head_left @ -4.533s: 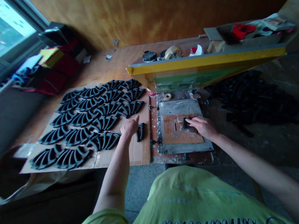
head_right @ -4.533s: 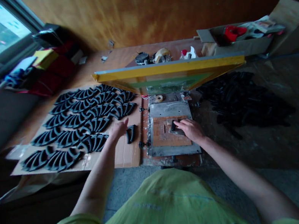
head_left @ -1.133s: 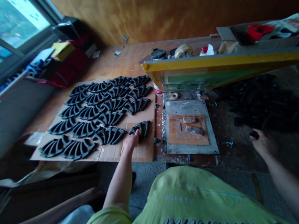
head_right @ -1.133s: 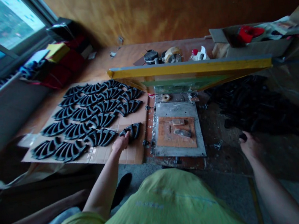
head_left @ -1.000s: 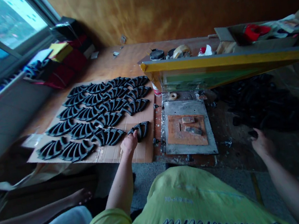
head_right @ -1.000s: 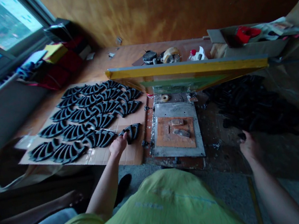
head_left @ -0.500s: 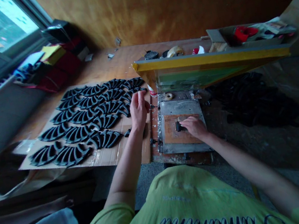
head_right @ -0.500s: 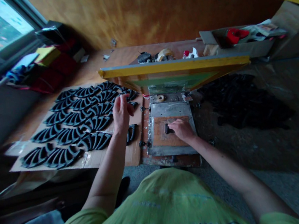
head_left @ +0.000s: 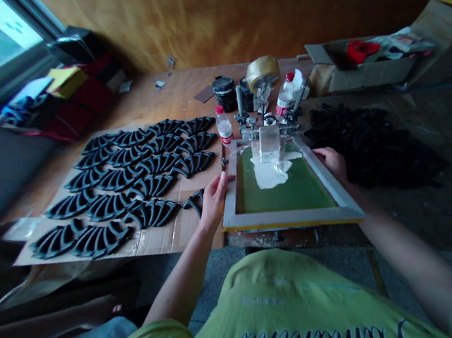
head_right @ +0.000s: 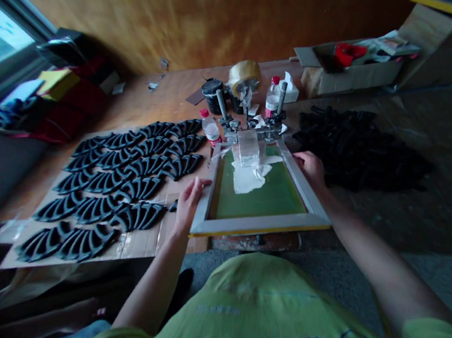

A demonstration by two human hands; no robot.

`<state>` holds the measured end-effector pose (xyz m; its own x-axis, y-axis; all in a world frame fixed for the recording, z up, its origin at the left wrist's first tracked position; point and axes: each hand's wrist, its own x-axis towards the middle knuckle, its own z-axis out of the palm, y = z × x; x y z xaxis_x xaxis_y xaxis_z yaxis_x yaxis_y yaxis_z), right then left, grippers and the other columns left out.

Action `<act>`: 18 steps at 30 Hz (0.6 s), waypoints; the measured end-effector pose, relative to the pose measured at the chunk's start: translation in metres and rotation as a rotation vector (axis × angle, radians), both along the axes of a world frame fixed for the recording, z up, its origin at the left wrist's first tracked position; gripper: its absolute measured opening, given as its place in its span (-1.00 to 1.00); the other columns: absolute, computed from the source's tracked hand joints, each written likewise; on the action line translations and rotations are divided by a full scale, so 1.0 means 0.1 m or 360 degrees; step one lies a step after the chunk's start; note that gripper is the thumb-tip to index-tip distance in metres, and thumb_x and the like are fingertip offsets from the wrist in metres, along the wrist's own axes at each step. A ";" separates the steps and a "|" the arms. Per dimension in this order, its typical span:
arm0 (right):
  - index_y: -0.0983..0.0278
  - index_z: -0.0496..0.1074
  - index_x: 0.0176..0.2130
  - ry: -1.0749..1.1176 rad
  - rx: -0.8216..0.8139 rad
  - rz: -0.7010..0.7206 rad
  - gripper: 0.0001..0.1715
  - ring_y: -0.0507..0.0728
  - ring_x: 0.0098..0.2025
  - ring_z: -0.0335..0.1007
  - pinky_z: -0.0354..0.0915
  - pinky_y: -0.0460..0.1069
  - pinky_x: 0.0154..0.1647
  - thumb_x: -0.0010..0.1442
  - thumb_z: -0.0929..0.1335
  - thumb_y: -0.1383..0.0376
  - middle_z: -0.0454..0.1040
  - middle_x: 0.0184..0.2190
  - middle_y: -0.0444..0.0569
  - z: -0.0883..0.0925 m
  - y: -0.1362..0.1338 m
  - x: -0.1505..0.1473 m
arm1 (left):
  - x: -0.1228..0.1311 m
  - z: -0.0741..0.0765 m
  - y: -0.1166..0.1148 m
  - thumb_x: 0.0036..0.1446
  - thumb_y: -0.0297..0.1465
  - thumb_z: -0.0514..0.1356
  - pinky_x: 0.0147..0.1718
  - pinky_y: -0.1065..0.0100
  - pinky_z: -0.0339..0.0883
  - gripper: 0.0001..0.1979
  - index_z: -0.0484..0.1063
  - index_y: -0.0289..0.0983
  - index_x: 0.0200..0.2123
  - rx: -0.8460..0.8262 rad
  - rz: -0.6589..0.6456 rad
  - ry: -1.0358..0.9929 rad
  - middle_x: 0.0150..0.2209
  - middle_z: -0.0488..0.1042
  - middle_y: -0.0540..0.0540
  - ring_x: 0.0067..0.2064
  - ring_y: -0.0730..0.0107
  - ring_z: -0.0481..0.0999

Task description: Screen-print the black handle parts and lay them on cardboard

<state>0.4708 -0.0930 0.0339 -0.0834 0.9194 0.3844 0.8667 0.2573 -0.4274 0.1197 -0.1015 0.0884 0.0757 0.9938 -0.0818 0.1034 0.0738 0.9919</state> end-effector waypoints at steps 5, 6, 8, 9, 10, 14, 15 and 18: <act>0.34 0.35 0.15 -0.0199 0.0123 -0.0029 -0.40 0.27 0.05 0.29 0.26 0.12 0.03 0.20 0.40 0.13 0.34 0.10 0.19 0.35 0.37 -0.45 | -0.06 -0.77 -0.19 0.14 -0.08 0.19 -0.42 0.44 0.34 -0.32 0.22 -0.21 0.27 -0.0346 -0.0136 0.0107 -0.32 0.56 -0.05 -0.37 0.37 0.51; 0.34 0.39 0.10 -0.0313 0.0074 0.0033 -0.41 0.29 0.06 0.28 0.25 0.13 0.03 0.14 0.45 0.15 0.38 0.06 0.18 0.37 0.41 -0.60 | -0.06 -0.87 -0.19 0.16 -0.09 0.17 -0.40 0.42 0.35 -0.33 0.20 -0.20 0.29 -0.0340 -0.0134 0.0192 -0.30 0.57 -0.06 -0.36 0.36 0.52; 0.33 0.48 -0.07 -0.0503 -0.0123 0.0138 -0.57 0.29 -0.02 0.31 0.25 0.12 -0.03 0.10 0.48 0.19 0.47 -0.12 0.14 0.34 0.42 -0.85 | -0.06 -1.02 -0.18 0.19 -0.11 0.15 -0.38 0.41 0.36 -0.36 0.22 -0.20 0.29 -0.0317 -0.0124 0.0363 -0.29 0.57 -0.07 -0.36 0.36 0.52; 0.32 0.49 -0.15 -0.0560 -0.0229 0.0174 -0.68 0.27 -0.07 0.32 0.25 0.10 -0.08 0.10 0.47 0.21 0.49 -0.21 0.11 0.29 0.38 -0.93 | -0.06 -1.07 -0.17 0.20 -0.11 0.14 -0.37 0.41 0.36 -0.38 0.23 -0.21 0.28 -0.0308 -0.0121 0.0419 -0.29 0.57 -0.08 -0.35 0.36 0.52; 0.31 0.50 -0.22 -0.0594 -0.0309 0.0207 -0.77 0.25 -0.12 0.33 0.24 0.08 -0.11 0.12 0.46 0.23 0.50 -0.27 0.09 0.23 0.32 -0.99 | -0.06 -1.10 -0.16 0.20 -0.11 0.14 -0.36 0.41 0.36 -0.39 0.25 -0.22 0.27 -0.0302 -0.0119 0.0453 -0.28 0.57 -0.08 -0.34 0.36 0.52; 0.30 0.49 -0.30 -0.0661 -0.0269 0.0491 -0.90 0.21 -0.16 0.32 0.17 0.05 -0.14 0.20 0.34 0.39 0.51 -0.32 0.07 0.05 -0.09 -0.95 | -0.08 -1.14 -0.16 0.19 -0.09 0.14 -0.38 0.41 0.35 -0.39 0.28 -0.23 0.24 -0.0307 -0.0107 0.0485 -0.27 0.58 -0.10 -0.33 0.35 0.53; 0.30 0.49 -0.29 -0.0671 -0.0226 0.0610 -0.85 0.20 -0.16 0.31 0.16 0.04 -0.14 0.20 0.31 0.43 0.51 -0.32 0.06 0.05 -0.18 -0.91 | -0.08 -1.15 -0.16 0.20 -0.09 0.14 -0.38 0.41 0.35 -0.39 0.27 -0.23 0.24 -0.0314 -0.0111 0.0479 -0.26 0.58 -0.10 -0.33 0.34 0.53; 0.29 0.50 -0.30 -0.0651 -0.0195 0.0908 -0.81 0.16 -0.19 0.31 0.11 0.02 -0.18 0.16 0.31 0.48 0.52 -0.33 0.01 0.13 -0.29 -0.79 | -0.08 -1.20 -0.16 0.19 -0.08 0.14 -0.35 0.40 0.36 -0.39 0.27 -0.23 0.25 -0.0315 -0.0110 0.0459 -0.24 0.59 -0.11 -0.30 0.32 0.55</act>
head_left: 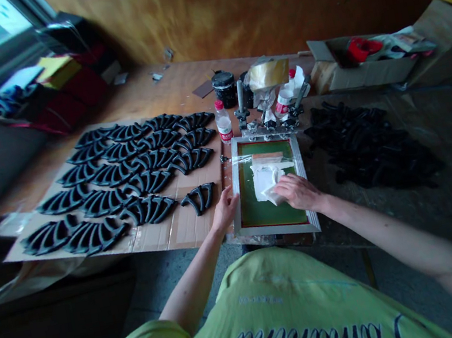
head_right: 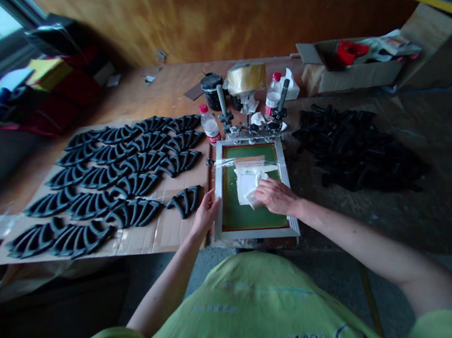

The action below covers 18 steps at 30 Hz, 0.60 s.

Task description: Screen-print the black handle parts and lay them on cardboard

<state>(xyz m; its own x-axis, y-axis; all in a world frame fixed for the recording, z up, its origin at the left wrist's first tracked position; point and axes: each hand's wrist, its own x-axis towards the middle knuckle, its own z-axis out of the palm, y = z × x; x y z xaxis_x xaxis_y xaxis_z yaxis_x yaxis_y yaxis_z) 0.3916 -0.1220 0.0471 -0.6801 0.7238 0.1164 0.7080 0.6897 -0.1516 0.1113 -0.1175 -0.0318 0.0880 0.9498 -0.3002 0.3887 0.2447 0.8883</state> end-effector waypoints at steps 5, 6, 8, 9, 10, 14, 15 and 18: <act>0.26 0.49 -0.36 0.0085 0.0087 -0.0166 -0.89 0.16 -0.22 0.29 0.10 0.02 -0.18 0.15 0.35 0.42 0.50 -0.39 -0.02 0.01 0.10 -0.05 | 0.00 -0.05 0.01 0.19 -0.08 0.15 -0.36 0.40 0.37 -0.40 0.29 -0.24 0.22 0.0024 0.0043 -0.0060 -0.26 0.58 -0.10 -0.33 0.35 0.54; 0.27 0.50 -0.33 0.0093 0.0154 -0.0206 -0.86 0.17 -0.21 0.29 0.10 0.03 -0.17 0.16 0.33 0.44 0.52 -0.36 0.00 -0.04 0.08 -0.08 | 0.00 -0.05 0.00 0.18 -0.08 0.15 -0.38 0.41 0.36 -0.39 0.29 -0.24 0.22 0.0022 0.0049 -0.0082 -0.28 0.58 -0.09 -0.35 0.35 0.54; 0.29 0.51 -0.25 0.0111 0.0230 -0.0178 -0.77 0.17 -0.19 0.30 0.12 0.04 -0.16 0.19 0.28 0.48 0.54 -0.29 0.04 -0.14 -0.02 -0.12 | 0.01 -0.04 -0.01 0.17 -0.10 0.16 -0.41 0.41 0.36 -0.39 0.29 -0.24 0.23 0.0011 0.0073 -0.0117 -0.32 0.58 -0.07 -0.38 0.36 0.52; 0.30 0.52 -0.23 0.0121 0.0228 -0.0125 -0.75 0.17 -0.19 0.31 0.14 0.04 -0.16 0.19 0.28 0.49 0.54 -0.27 0.04 -0.18 -0.08 -0.12 | 0.02 -0.03 -0.01 0.16 -0.11 0.18 -0.42 0.41 0.35 -0.39 0.29 -0.24 0.22 0.0001 0.0089 -0.0128 -0.33 0.57 -0.06 -0.39 0.37 0.52; 0.30 0.52 -0.23 0.0133 0.0208 -0.0077 -0.77 0.17 -0.20 0.32 0.15 0.04 -0.16 0.20 0.28 0.47 0.55 -0.27 0.04 -0.19 -0.12 -0.12 | 0.02 -0.01 -0.02 0.15 -0.12 0.19 -0.43 0.42 0.35 -0.39 0.30 -0.24 0.22 -0.0009 0.0103 -0.0136 -0.34 0.57 -0.06 -0.40 0.38 0.51; 0.24 0.53 -0.20 0.0222 0.0132 -0.0229 -0.86 0.18 -0.20 0.38 0.21 0.04 -0.15 0.19 0.40 0.28 0.56 -0.30 -0.01 -0.01 0.03 -0.14 | 0.03 0.14 -0.03 0.15 -0.11 0.18 -0.49 0.45 0.30 -0.37 0.27 -0.26 0.23 -0.0038 0.0067 -0.0198 -0.37 0.55 -0.05 -0.44 0.41 0.48; 0.21 0.52 -0.11 0.0254 0.0136 -0.0338 -0.76 0.18 -0.19 0.39 0.22 0.04 -0.13 0.18 0.42 0.24 0.57 -0.26 -0.01 0.08 0.15 -0.16 | 0.02 0.21 -0.03 0.15 -0.10 0.19 -0.51 0.46 0.29 -0.35 0.26 -0.26 0.24 -0.0046 0.0054 -0.0238 -0.38 0.54 -0.04 -0.45 0.41 0.48; 0.15 0.36 0.18 0.0318 0.0169 -0.0658 -0.39 0.20 -0.15 0.41 0.26 0.07 -0.09 0.16 0.44 0.17 0.56 -0.14 0.01 0.38 0.56 -0.09 | 0.00 0.51 -0.04 0.09 -0.09 0.25 -0.52 0.47 0.27 -0.29 0.23 -0.24 0.26 -0.0076 0.0062 -0.0437 -0.39 0.53 -0.02 -0.47 0.43 0.46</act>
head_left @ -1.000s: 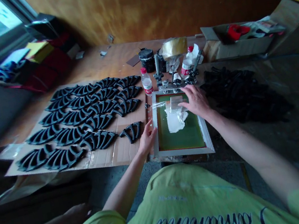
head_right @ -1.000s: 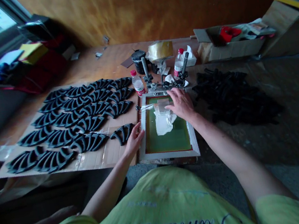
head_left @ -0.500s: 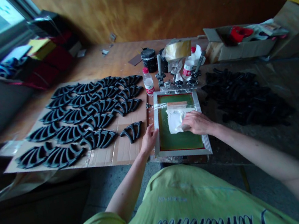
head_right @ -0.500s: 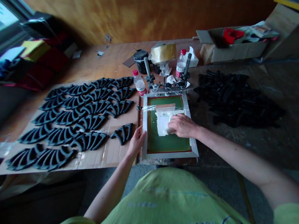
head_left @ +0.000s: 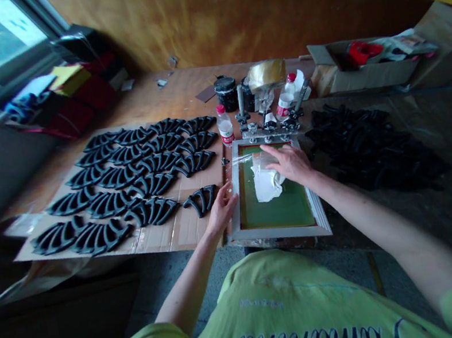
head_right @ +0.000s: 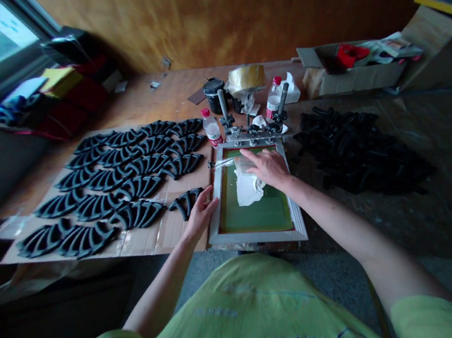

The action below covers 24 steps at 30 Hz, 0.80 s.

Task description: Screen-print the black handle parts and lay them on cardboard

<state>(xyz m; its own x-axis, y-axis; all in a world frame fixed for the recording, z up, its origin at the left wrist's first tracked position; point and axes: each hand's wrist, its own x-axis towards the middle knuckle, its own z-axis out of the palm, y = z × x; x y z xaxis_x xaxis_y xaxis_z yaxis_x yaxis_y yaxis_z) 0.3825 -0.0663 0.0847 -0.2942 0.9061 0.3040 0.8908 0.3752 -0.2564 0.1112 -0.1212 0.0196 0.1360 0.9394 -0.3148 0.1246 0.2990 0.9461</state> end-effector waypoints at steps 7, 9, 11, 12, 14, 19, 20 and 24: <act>0.28 0.44 -0.01 0.0405 -0.0013 -0.0711 -0.50 0.17 -0.25 0.43 0.30 0.05 -0.20 0.34 0.18 0.01 0.54 -0.26 0.05 0.10 0.25 0.92 | 0.16 0.93 0.34 0.22 0.06 0.02 -0.46 0.45 0.34 -0.44 0.52 -0.29 -0.13 0.0479 0.0204 -0.0287 -0.32 0.54 -0.09 -0.39 0.45 0.49; 0.28 0.47 -0.16 0.0381 -0.0148 -0.0715 -0.52 0.16 -0.28 0.42 0.30 0.04 -0.23 0.32 0.20 -0.02 0.53 -0.32 0.03 -0.16 0.08 0.95 | 0.26 1.16 0.57 0.25 0.06 -0.03 -0.44 0.44 0.37 -0.44 0.48 -0.26 -0.08 0.0630 0.0208 -0.0359 -0.29 0.55 -0.10 -0.34 0.43 0.52; 0.26 0.47 -0.30 0.0277 -0.0295 -0.0542 -0.56 0.15 -0.29 0.41 0.30 0.02 -0.23 0.25 0.29 -0.04 0.51 -0.35 0.02 -0.48 -0.13 0.78 | 0.36 1.34 0.78 0.26 0.07 -0.07 -0.43 0.44 0.40 -0.43 0.44 -0.24 -0.04 0.0708 0.0189 -0.0373 -0.29 0.56 -0.11 -0.30 0.41 0.54; 0.26 0.46 -0.33 0.0164 -0.0355 -0.0426 -0.58 0.17 -0.25 0.41 0.29 0.02 -0.19 0.22 0.32 -0.04 0.51 -0.33 0.04 -0.62 -0.23 0.65 | 0.40 1.40 0.85 0.26 0.09 -0.09 -0.43 0.44 0.40 -0.41 0.42 -0.24 -0.03 0.0723 0.0194 -0.0368 -0.29 0.56 -0.10 -0.29 0.41 0.55; 0.28 0.44 -0.34 -0.0107 -0.0412 -0.0282 -0.63 0.21 -0.12 0.39 0.27 0.04 -0.11 0.21 0.35 0.02 0.50 -0.24 0.11 -0.85 -0.38 0.38 | 0.45 1.40 0.89 0.24 0.13 -0.12 -0.42 0.45 0.41 -0.39 0.37 -0.21 0.01 0.0732 0.0276 -0.0360 -0.28 0.56 -0.10 -0.27 0.41 0.56; 0.29 0.37 -0.24 -0.0175 -0.0525 -0.0462 -0.74 0.20 -0.21 0.41 0.24 0.01 -0.24 0.36 0.23 0.17 0.50 -0.29 0.13 -0.85 -0.58 -0.07 | 0.56 0.79 0.26 0.11 0.19 0.04 -0.52 0.44 0.38 -0.32 0.37 -0.30 -0.05 0.0091 0.0067 -0.0333 -0.30 0.59 -0.22 -0.36 0.32 0.57; 0.28 0.35 -0.23 -0.0102 -0.0488 -0.0493 -0.73 0.19 -0.23 0.41 0.24 0.01 -0.25 0.37 0.21 0.17 0.50 -0.32 0.11 -0.80 -0.63 -0.15 | 0.60 0.63 0.07 0.06 0.20 0.10 -0.54 0.41 0.38 -0.29 0.39 -0.33 -0.06 -0.0215 -0.0175 -0.0307 -0.28 0.59 -0.29 -0.34 0.24 0.59; 0.24 0.36 -0.24 0.0123 -0.0246 -0.0045 -0.82 0.20 -0.15 0.38 0.28 0.04 -0.12 0.35 0.24 0.22 0.48 -0.28 0.08 -0.61 -0.86 -0.51 | 0.74 0.20 -0.46 0.08 0.18 0.09 -0.41 0.34 0.47 -0.36 0.40 -0.30 -0.14 -0.0589 -0.0100 -0.0443 -0.14 0.57 -0.30 -0.16 0.14 0.60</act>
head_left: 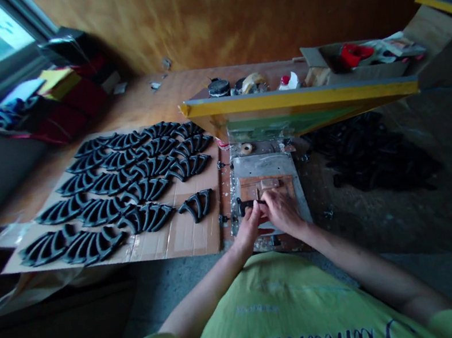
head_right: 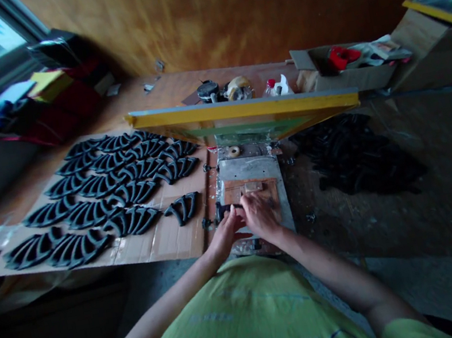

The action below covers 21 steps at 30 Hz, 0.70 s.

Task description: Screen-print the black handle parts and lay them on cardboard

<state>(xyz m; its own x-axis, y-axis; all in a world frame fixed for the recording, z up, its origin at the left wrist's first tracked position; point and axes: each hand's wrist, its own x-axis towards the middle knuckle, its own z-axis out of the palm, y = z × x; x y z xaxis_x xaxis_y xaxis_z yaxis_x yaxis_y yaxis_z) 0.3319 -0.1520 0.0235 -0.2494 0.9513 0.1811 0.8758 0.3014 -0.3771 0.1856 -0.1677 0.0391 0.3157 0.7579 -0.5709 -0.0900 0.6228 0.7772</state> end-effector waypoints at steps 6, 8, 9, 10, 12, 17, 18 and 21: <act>0.26 0.45 -0.12 -0.0018 0.0135 -0.0066 -0.77 0.27 -0.08 0.35 0.29 0.16 -0.05 0.28 0.24 0.33 0.48 -0.18 0.16 -0.11 0.18 1.05 | -0.74 -0.32 0.27 0.17 0.10 0.04 -0.54 0.45 0.38 -0.46 0.31 -0.30 -0.18 0.0095 0.0480 0.0421 -0.22 0.58 -0.23 -0.40 0.34 0.60; 0.31 0.46 -0.10 -0.0309 0.0041 -0.0552 -0.71 0.34 -0.10 0.34 0.29 0.21 -0.12 0.24 0.28 0.23 0.44 -0.15 0.29 -0.28 0.34 1.75 | -1.19 -0.48 0.38 0.24 0.05 -0.05 -0.53 0.43 0.38 -0.48 0.31 -0.31 -0.17 0.0057 0.0551 0.0778 -0.27 0.59 -0.24 -0.44 0.34 0.59; 0.33 0.46 -0.14 -0.0403 -0.0031 -0.0730 -0.66 0.37 -0.12 0.34 0.29 0.24 -0.17 0.21 0.31 0.14 0.43 -0.18 0.33 -0.38 0.39 2.07 | -1.39 -0.57 0.41 0.28 0.02 -0.11 -0.51 0.41 0.40 -0.48 0.33 -0.32 -0.15 0.0008 0.0550 0.0972 -0.29 0.59 -0.25 -0.44 0.33 0.60; 0.31 0.47 -0.22 -0.0446 -0.0083 -0.0873 -0.60 0.40 -0.15 0.34 0.28 0.26 -0.22 0.16 0.34 0.03 0.43 -0.23 0.33 -0.48 0.42 2.35 | -1.56 -0.65 0.44 0.30 -0.01 -0.16 -0.49 0.38 0.41 -0.46 0.35 -0.34 -0.16 -0.0053 0.0520 0.1150 -0.32 0.59 -0.27 -0.44 0.30 0.60; 0.23 0.43 -0.41 -0.0444 -0.0116 -0.1005 -0.51 0.41 -0.22 0.35 0.25 0.28 -0.31 0.07 0.36 -0.14 0.41 -0.36 0.25 -0.66 0.41 2.72 | -1.80 -0.79 0.48 0.31 -0.06 -0.21 -0.46 0.31 0.43 -0.42 0.42 -0.37 -0.24 -0.0147 0.0436 0.1420 -0.39 0.58 -0.33 -0.44 0.22 0.59; 0.14 0.32 -0.60 -0.0484 -0.0267 -0.1013 -0.60 0.38 -0.35 0.37 0.14 0.23 -0.44 -0.01 0.45 -0.03 0.32 -0.49 0.15 -0.83 0.29 2.87 | -1.97 -0.89 0.67 0.26 -0.04 -0.11 -0.28 0.15 0.41 -0.40 0.51 -0.33 -0.47 -0.0124 0.0241 0.1697 -0.62 0.48 -0.30 -0.42 0.02 0.57; 0.14 0.33 -0.60 -0.0503 -0.0302 -0.0991 -0.64 0.36 -0.38 0.38 0.13 0.22 -0.45 0.01 0.45 0.04 0.31 -0.50 0.13 -0.80 0.28 2.86 | -1.98 -0.87 0.70 0.24 -0.01 -0.09 -0.26 0.13 0.39 -0.39 0.51 -0.33 -0.48 -0.0122 0.0194 0.1730 -0.66 0.45 -0.30 -0.41 -0.02 0.57; 0.17 0.34 -0.61 -0.0522 -0.0306 -0.0981 -0.73 0.32 -0.45 0.39 0.13 0.20 -0.47 0.03 0.42 0.20 0.33 -0.52 0.14 -0.59 0.26 2.81 | -2.02 -0.79 0.73 0.19 0.06 -0.05 -0.22 0.05 0.36 -0.35 0.53 -0.37 -0.48 -0.0175 0.0060 0.1840 -0.67 0.43 -0.33 -0.39 -0.11 0.57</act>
<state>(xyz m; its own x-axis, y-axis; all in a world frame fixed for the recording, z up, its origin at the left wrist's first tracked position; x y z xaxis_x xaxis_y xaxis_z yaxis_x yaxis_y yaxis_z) 0.6126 -0.1259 -0.0357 0.3299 0.9440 0.0044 0.9422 -0.3290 -0.0627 -0.0159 -0.0947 -0.0402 -0.4584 0.6844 -0.5670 0.6182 0.7039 0.3498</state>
